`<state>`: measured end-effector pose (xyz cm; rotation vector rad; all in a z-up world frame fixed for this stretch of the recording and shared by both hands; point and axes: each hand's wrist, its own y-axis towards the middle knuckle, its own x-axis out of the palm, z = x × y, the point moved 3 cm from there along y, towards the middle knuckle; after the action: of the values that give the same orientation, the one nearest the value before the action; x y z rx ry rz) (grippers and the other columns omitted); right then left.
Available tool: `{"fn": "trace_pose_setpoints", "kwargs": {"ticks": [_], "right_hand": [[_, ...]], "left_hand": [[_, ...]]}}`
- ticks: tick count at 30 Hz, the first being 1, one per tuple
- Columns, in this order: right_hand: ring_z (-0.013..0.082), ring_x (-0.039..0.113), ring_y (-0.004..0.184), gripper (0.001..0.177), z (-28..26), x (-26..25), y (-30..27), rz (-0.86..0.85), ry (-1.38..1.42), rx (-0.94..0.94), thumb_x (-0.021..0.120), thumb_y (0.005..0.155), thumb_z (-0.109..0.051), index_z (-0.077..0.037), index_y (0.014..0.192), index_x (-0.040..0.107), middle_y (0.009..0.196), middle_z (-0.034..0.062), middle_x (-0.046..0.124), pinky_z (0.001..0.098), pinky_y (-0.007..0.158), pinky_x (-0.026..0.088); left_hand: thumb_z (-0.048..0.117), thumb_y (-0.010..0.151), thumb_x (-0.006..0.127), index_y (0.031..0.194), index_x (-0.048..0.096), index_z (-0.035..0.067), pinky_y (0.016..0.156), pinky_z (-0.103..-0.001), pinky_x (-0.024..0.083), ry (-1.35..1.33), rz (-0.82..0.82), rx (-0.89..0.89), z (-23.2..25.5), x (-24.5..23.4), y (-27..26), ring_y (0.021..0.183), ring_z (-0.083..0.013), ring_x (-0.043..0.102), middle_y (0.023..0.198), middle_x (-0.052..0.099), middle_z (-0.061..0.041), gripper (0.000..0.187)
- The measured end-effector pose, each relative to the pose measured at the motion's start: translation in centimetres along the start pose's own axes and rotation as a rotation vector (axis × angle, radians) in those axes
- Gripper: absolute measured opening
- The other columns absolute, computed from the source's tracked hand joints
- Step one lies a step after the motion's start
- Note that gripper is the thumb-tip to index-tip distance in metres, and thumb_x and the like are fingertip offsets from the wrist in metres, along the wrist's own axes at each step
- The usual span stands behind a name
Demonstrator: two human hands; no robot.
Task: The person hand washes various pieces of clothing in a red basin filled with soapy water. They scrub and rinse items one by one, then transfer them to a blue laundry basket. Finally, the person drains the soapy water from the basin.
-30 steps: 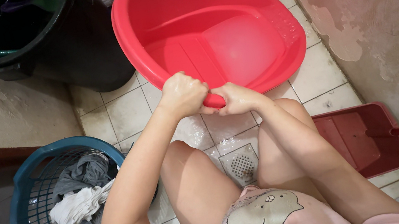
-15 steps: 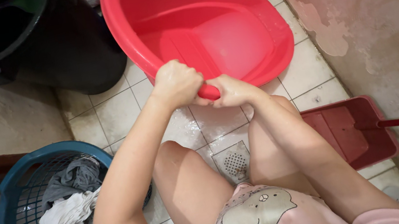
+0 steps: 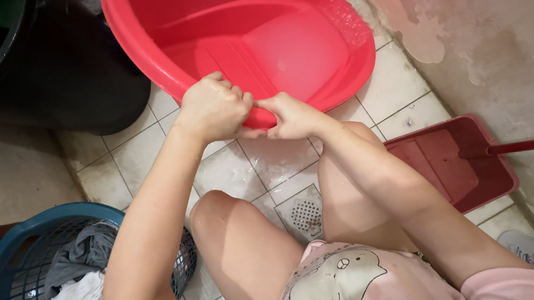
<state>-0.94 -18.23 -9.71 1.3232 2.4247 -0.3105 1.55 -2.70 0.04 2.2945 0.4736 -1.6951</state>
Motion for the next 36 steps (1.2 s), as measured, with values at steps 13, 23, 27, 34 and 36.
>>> {"fn": "trace_pose_setpoints", "kwargs": {"ticks": [13,23,27,34,36], "right_hand": [[0.0091,0.068,0.062,0.063,-0.1,-1.9,-0.5,0.038,0.098,-0.012,0.067,0.071,0.002,0.000,0.134,0.061,0.082,0.0107,0.074,0.0277,0.057,0.054],[0.0083,0.068,0.074,0.056,-0.7,-3.6,-1.2,0.129,0.150,-0.086,0.067,0.071,0.004,0.001,0.127,0.064,0.088,0.0103,0.075,0.0279,0.063,0.057],[0.0087,0.070,0.087,0.055,-1.3,-4.0,-1.5,0.169,0.124,-0.178,0.070,0.073,0.003,0.001,0.127,0.064,0.096,0.0116,0.077,0.0286,0.073,0.059],[0.0116,0.072,0.086,0.055,-1.2,-5.0,-2.4,0.265,0.027,-0.155,0.073,0.068,0.003,0.001,0.123,0.066,0.093,0.0124,0.075,0.0313,0.078,0.057],[0.0120,0.072,0.088,0.055,-1.0,-5.3,-2.6,0.282,0.030,-0.162,0.073,0.068,0.003,0.001,0.122,0.066,0.094,0.0122,0.075,0.0316,0.080,0.057]], "left_hand": [[0.076,0.073,0.070,0.059,0.059,0.011,0.066,-0.035,0.050,0.016,0.013,0.055,-0.7,-1.3,1.8,0.053,-0.0240,0.063,0.051,0.062,-0.005,0.067],[0.077,0.074,0.069,0.060,0.060,0.011,0.064,-0.036,0.048,0.067,-0.089,0.102,-1.1,-3.1,4.4,0.052,-0.0248,0.064,0.050,0.062,-0.006,0.068],[0.074,0.072,0.071,0.059,0.060,0.011,0.068,-0.036,0.050,0.047,-0.022,0.128,-1.1,-3.8,4.8,0.053,-0.0261,0.064,0.050,0.062,-0.007,0.065],[0.075,0.068,0.074,0.059,0.062,0.010,0.069,-0.037,0.051,0.048,-0.003,0.177,-1.0,-4.6,6.2,0.054,-0.0271,0.066,0.052,0.063,-0.007,0.066],[0.076,0.065,0.074,0.067,0.065,0.007,0.068,-0.037,0.051,0.053,0.026,0.195,-0.9,-4.9,6.7,0.053,-0.0269,0.066,0.052,0.064,-0.006,0.070]]}}
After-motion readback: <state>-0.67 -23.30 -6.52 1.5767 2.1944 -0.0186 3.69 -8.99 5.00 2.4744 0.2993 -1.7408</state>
